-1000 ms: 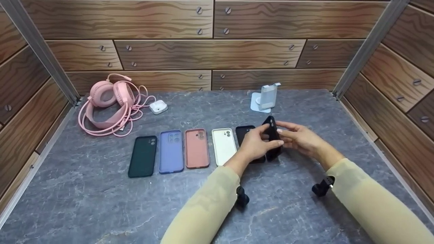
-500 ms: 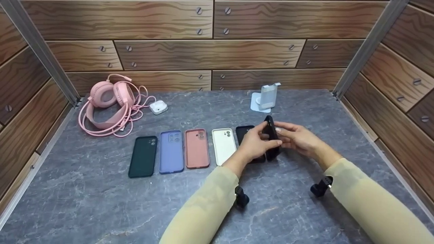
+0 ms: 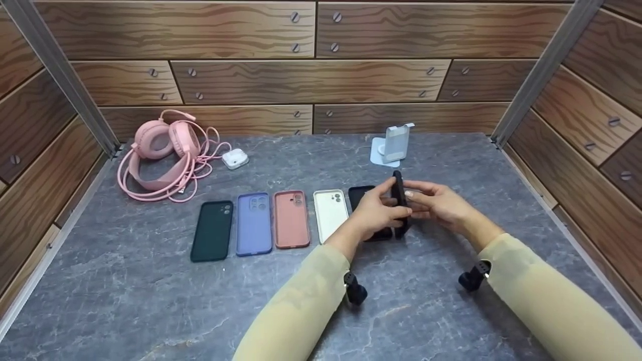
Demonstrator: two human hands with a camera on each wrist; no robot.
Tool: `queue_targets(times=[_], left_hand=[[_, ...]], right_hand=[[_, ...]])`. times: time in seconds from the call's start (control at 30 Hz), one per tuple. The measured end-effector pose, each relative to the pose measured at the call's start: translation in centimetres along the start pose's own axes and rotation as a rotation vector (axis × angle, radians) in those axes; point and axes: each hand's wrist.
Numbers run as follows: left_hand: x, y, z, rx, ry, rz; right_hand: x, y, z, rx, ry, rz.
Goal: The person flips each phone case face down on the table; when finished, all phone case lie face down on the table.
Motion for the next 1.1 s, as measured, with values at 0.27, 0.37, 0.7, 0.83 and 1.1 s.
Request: queue_targets(times=[0.27,0.37,0.7,0.83,1.1], left_hand=[[-0.18,0.23,0.11,-0.023,0.003,0.034],[-0.26,0.3,0.25,-0.038,0.017,0.055],[-0.58,-0.01,0.38,-0.068,0.064,0.115],[-0.77,-0.12,0.34,-0.082,0.069,0.109],[-1.01,0.0,0.5,-0.116,0.089,0.082]], right_hand=[[0.28,-0.24,-0.02,-0.015,0.048,0.065],[0.41,-0.33,0.04,-0.026,0.073,0.104],[0.18,-0.23,-0.11,-0.05,0.057,0.218],[0.05,-0.21,-0.1,-0.045,0.038,0.23],[-0.25,0.17,-0.11,-0.047,0.008,0.271]])
Point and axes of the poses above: each hand's wrist, its own z-axis away from the middle knuckle, its own x-axis out of the palm, y = z × x, and after that the axes turned 15 degrees about y, right-handed
